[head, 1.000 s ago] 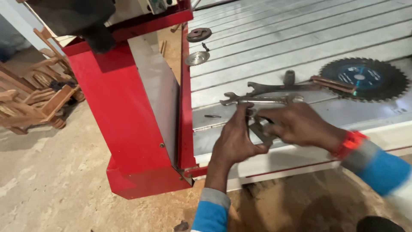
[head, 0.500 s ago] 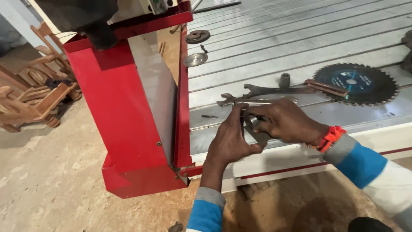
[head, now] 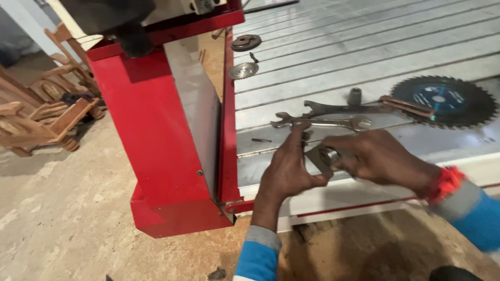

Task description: The person assembles mechanical components by aligning and fitting a bearing and a metal bracket onto a work surface, using their hands to position and press the parts together while various tools and blades are visible nearby.

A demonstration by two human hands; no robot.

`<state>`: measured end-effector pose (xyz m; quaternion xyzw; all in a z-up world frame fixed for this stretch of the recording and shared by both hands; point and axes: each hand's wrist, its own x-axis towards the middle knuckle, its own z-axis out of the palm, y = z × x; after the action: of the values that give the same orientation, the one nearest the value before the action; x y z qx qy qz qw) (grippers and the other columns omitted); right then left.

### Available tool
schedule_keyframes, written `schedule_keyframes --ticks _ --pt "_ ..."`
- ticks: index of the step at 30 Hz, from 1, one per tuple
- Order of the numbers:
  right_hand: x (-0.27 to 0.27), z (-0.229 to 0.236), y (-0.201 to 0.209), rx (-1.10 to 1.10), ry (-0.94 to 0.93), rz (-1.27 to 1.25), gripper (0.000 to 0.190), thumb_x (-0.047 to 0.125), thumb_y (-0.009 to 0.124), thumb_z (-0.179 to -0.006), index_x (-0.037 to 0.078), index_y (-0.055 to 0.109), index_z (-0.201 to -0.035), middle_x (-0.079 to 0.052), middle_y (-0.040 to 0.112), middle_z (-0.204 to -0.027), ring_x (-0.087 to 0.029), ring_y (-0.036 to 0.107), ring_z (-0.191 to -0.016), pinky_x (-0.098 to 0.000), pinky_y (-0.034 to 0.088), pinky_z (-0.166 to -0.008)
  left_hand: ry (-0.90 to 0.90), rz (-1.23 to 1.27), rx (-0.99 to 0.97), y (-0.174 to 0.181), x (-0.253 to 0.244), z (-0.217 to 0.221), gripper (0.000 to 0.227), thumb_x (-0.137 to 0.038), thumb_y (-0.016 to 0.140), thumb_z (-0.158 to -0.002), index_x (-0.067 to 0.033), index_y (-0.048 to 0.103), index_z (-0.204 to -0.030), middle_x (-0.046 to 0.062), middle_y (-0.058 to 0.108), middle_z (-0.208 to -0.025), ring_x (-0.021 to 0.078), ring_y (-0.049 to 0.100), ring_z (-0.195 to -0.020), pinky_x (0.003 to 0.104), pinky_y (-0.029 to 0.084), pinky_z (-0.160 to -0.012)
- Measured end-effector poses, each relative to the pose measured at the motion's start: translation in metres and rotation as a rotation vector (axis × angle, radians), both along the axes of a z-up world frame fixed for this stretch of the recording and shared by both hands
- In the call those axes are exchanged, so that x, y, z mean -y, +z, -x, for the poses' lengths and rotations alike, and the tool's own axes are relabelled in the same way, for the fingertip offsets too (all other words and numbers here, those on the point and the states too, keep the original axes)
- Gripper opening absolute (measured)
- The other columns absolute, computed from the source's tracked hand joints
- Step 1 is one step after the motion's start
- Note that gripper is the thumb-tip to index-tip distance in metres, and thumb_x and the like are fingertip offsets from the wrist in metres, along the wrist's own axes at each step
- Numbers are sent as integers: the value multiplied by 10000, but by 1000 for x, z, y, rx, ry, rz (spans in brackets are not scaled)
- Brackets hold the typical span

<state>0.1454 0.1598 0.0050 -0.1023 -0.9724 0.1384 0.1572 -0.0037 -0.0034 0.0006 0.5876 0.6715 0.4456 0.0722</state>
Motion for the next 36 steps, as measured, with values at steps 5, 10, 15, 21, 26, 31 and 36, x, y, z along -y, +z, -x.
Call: schedule_keyframes --ticks 5,10,15,21,26,31,36 --pt "5 19 1 -223 73 12 443 202 757 -773 171 742 -1214 -154 764 -880 -372 729 -775 -466 562 -704 6 59 2 -1 1 -2 1180 -213 921 -510 -111 317 -1519 220 619 -1349 401 629 -1223 451 529 -1020" --pt "12 -2 9 -125 26 16 485 229 788 -743 178 728 -1221 -150 764 -905 -371 730 -754 -476 559 -694 35 97 47 4 1 -3 1151 -231 899 -548 -128 331 -1544 203 642 -1324 374 654 -1209 434 549 -1023" --pt "12 10 4 -76 -66 65 532 213 786 -727 203 729 -1256 -147 767 -880 -356 742 -756 -471 568 -705 16 17 -26 -2 0 1 1212 -241 925 -505 -69 310 -1536 241 619 -1334 410 628 -1204 441 540 -1014" --pt "3 7 0 -171 89 -21 545 220 782 -720 157 701 -1255 -153 766 -937 -358 739 -785 -470 568 -697 30 20 8 3 0 -2 1137 -274 923 -562 -82 347 -1523 230 626 -1349 387 647 -1222 432 548 -1023" --pt "0 11 7 -149 30 -26 481 212 817 -692 185 756 -1168 -160 759 -811 -372 723 -746 -495 540 -673 23 55 14 1 0 0 1128 -238 916 -540 -103 363 -1514 224 649 -1329 384 649 -1226 436 543 -1029" --pt "13 8 29 -29 -4 60 469 239 817 -698 222 762 -1163 -160 748 -794 -345 736 -706 -474 547 -679 14 87 44 3 0 -5 1135 -238 885 -538 -121 347 -1530 200 668 -1321 364 676 -1207 416 563 -1033" --pt "15 8 28 -8 -64 86 563 344 906 -654 270 772 -1197 -169 738 -741 -347 734 -702 -497 523 -674 28 7 -60 -1 -4 -1 1196 -226 949 -499 -86 321 -1507 243 604 -1364 405 617 -1230 446 526 -1018"
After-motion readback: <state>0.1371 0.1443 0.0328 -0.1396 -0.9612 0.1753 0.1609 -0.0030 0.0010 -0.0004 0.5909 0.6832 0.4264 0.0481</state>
